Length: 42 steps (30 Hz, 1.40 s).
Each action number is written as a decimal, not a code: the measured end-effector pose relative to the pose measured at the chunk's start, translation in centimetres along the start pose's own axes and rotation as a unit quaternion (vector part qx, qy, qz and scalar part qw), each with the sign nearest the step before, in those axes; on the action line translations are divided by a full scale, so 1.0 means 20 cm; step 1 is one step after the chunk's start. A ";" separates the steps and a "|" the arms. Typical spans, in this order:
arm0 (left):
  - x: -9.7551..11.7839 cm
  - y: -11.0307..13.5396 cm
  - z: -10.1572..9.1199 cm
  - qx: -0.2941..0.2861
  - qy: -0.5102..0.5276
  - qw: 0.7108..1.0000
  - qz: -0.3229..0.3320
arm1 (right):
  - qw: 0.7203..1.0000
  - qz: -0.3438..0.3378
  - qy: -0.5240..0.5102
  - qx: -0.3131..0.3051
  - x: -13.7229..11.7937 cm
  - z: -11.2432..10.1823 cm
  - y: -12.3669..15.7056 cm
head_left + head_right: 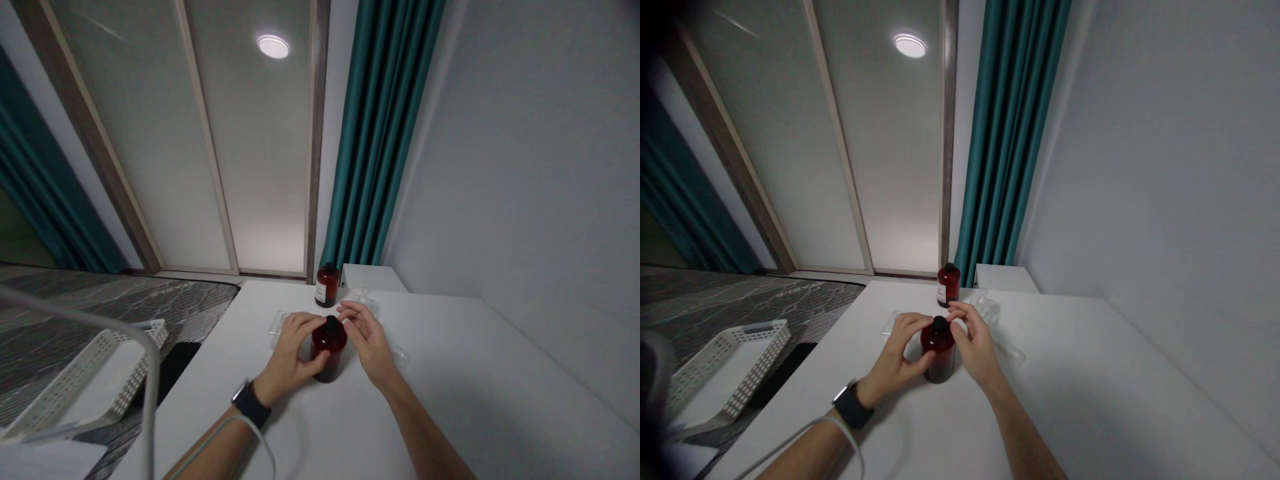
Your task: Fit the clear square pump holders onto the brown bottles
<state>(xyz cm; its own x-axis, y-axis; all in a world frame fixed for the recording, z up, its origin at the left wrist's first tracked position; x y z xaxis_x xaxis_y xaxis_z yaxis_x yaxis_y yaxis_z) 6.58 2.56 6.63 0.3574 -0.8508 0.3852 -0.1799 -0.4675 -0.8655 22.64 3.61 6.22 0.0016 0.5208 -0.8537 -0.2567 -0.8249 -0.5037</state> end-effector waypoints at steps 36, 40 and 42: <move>0.00 -0.01 0.00 0.009 0.001 1.000 -0.010 | 1.000 0.010 -0.010 0.010 0.04 0.03 0.02; -0.01 -0.01 -0.01 0.010 0.003 1.000 -0.023 | 1.000 0.022 -0.009 -0.013 0.05 0.05 0.03; -0.01 -0.01 -0.01 0.012 0.006 0.999 -0.033 | 1.000 0.020 -0.008 -0.021 0.05 0.06 0.03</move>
<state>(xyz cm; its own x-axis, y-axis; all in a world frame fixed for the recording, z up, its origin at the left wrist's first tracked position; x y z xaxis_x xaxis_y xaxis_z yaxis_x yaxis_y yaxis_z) 6.44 2.77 6.68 0.3574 -0.8215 0.4444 -0.1353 -0.5163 -0.8456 21.24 3.84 5.29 -0.0230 0.4907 -0.8710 -0.2149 -0.8533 -0.4751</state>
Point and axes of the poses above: each hand's wrist, its own y-axis away from the middle knuckle, its own z-axis out of the palm, x = y × z, the point moved 7 cm from there along -y, towards the middle knuckle, and after that the axes turned 15 degrees about x, right-handed, at the moved point
